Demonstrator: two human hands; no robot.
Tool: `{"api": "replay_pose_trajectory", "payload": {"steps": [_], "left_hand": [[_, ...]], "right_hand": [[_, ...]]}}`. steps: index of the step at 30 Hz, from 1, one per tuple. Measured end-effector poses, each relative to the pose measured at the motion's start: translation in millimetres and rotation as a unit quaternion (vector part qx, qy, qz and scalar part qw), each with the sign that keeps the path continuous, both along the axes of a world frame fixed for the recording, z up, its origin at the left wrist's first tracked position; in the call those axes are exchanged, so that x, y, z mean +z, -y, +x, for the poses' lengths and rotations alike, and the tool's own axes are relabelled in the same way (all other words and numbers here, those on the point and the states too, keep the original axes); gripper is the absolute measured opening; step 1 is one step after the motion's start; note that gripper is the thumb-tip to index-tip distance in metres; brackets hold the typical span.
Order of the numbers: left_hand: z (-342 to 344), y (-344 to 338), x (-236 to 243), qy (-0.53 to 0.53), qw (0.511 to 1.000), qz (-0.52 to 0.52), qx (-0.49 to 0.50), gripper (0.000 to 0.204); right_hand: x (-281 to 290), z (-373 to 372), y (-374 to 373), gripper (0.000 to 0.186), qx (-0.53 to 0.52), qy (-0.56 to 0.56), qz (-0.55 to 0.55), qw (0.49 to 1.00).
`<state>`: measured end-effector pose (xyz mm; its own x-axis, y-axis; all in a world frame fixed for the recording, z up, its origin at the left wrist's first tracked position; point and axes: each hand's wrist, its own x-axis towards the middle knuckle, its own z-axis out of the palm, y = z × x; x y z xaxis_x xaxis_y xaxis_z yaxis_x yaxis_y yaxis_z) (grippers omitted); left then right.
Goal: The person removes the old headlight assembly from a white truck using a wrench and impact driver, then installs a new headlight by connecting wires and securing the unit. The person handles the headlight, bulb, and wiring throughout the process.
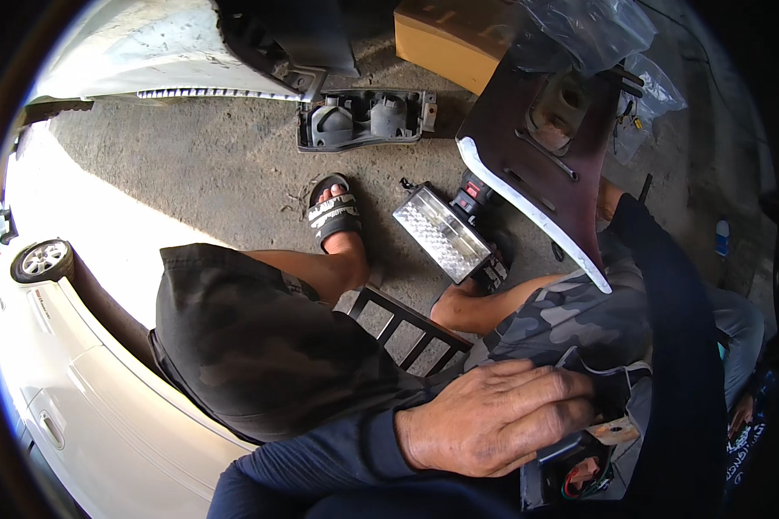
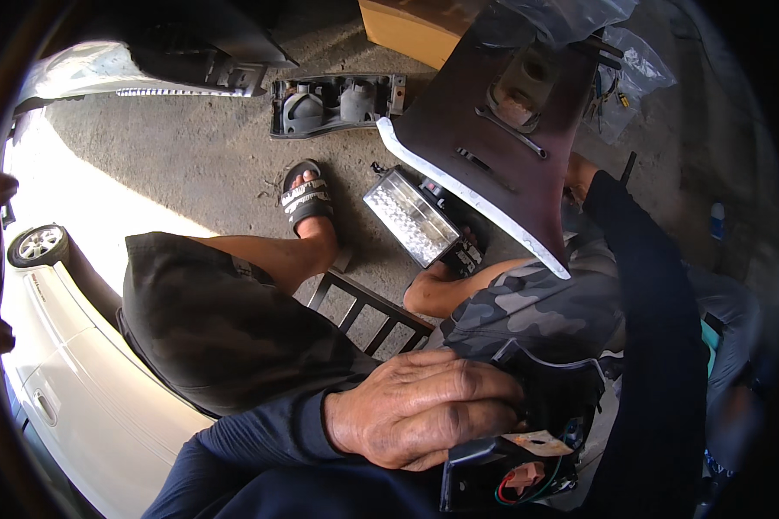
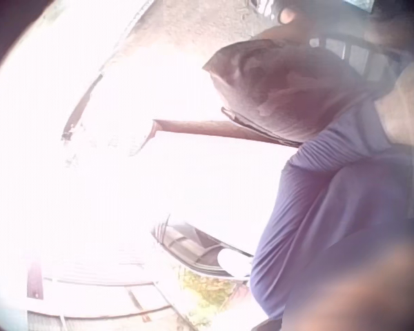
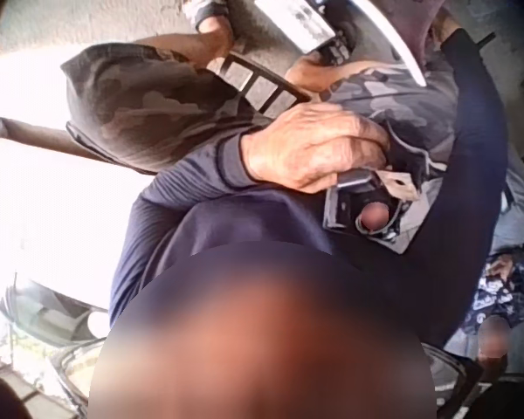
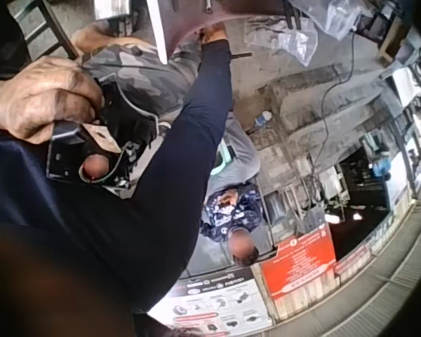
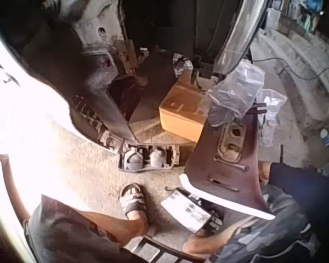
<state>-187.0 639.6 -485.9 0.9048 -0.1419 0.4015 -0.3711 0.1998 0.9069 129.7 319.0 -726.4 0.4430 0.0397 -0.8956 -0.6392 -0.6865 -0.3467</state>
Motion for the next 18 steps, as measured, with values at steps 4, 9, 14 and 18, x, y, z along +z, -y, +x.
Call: {"api": "replay_pose_trajectory", "payload": {"steps": [4,9,14,18], "left_hand": [[1.3,-0.6,2.1,-0.008,1.0,0.015,0.017,0.039],[4.5,-6.0,-1.8,-0.004,0.999,0.022,-0.023,0.022],[-0.4,-10.4,11.8,-0.055,0.993,0.099,-0.041,0.047],[-8.8,-1.4,12.4,-0.082,0.987,0.13,0.036,0.05]], "right_hand": [[-1.8,-0.7,-12.7,0.029,0.037,0.022,-0.011,0.999],[-24.6,8.0,-5.3,0.031,0.097,0.056,-0.023,0.993],[-34.4,22.3,6.7,0.036,0.191,0.121,-0.086,0.97],[5.4,24.1,0.9,0.024,0.296,0.189,-0.054,0.935]]}}
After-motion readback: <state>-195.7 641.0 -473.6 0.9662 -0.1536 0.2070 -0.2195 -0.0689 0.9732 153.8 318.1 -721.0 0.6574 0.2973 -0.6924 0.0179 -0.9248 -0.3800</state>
